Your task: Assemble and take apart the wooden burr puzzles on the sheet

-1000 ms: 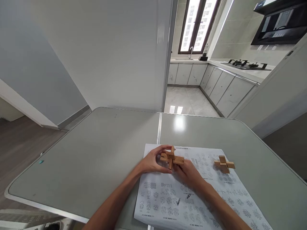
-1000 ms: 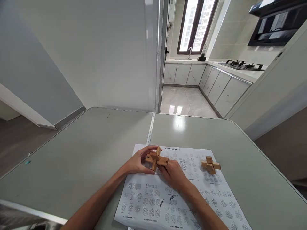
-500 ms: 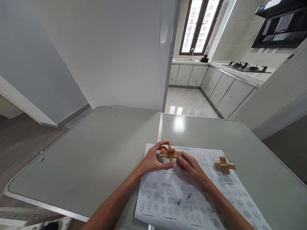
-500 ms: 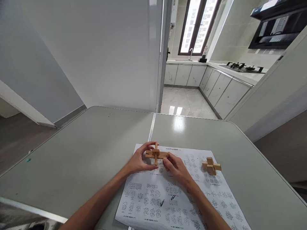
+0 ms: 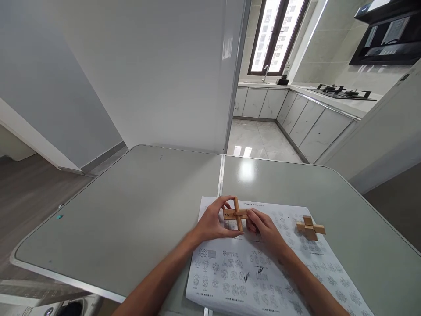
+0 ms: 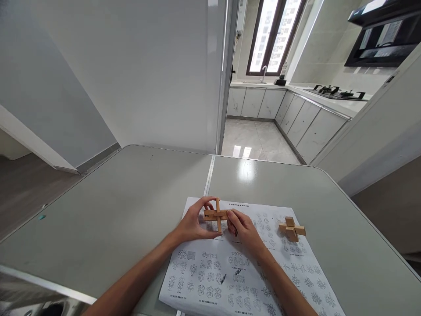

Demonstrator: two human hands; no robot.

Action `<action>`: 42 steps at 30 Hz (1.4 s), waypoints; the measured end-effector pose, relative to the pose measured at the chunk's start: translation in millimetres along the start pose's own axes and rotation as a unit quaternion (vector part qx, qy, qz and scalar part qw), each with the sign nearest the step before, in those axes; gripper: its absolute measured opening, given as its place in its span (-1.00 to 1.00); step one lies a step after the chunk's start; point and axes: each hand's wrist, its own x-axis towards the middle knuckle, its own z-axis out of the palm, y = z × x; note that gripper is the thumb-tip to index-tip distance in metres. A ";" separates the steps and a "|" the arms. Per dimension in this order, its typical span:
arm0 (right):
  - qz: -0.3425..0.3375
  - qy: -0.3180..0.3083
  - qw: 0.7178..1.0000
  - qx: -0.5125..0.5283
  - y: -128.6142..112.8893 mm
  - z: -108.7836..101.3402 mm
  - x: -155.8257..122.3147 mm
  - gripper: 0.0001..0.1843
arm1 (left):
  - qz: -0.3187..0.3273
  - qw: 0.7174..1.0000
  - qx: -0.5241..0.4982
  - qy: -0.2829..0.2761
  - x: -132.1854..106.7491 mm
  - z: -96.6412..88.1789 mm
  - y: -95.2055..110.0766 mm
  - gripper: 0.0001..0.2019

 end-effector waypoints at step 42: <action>0.020 -0.034 0.999 -0.008 6.4 -0.4 -2.7 -0.50 | -0.006 0.999 -0.034 -0.020 -5.7 8.5 -7.8 0.01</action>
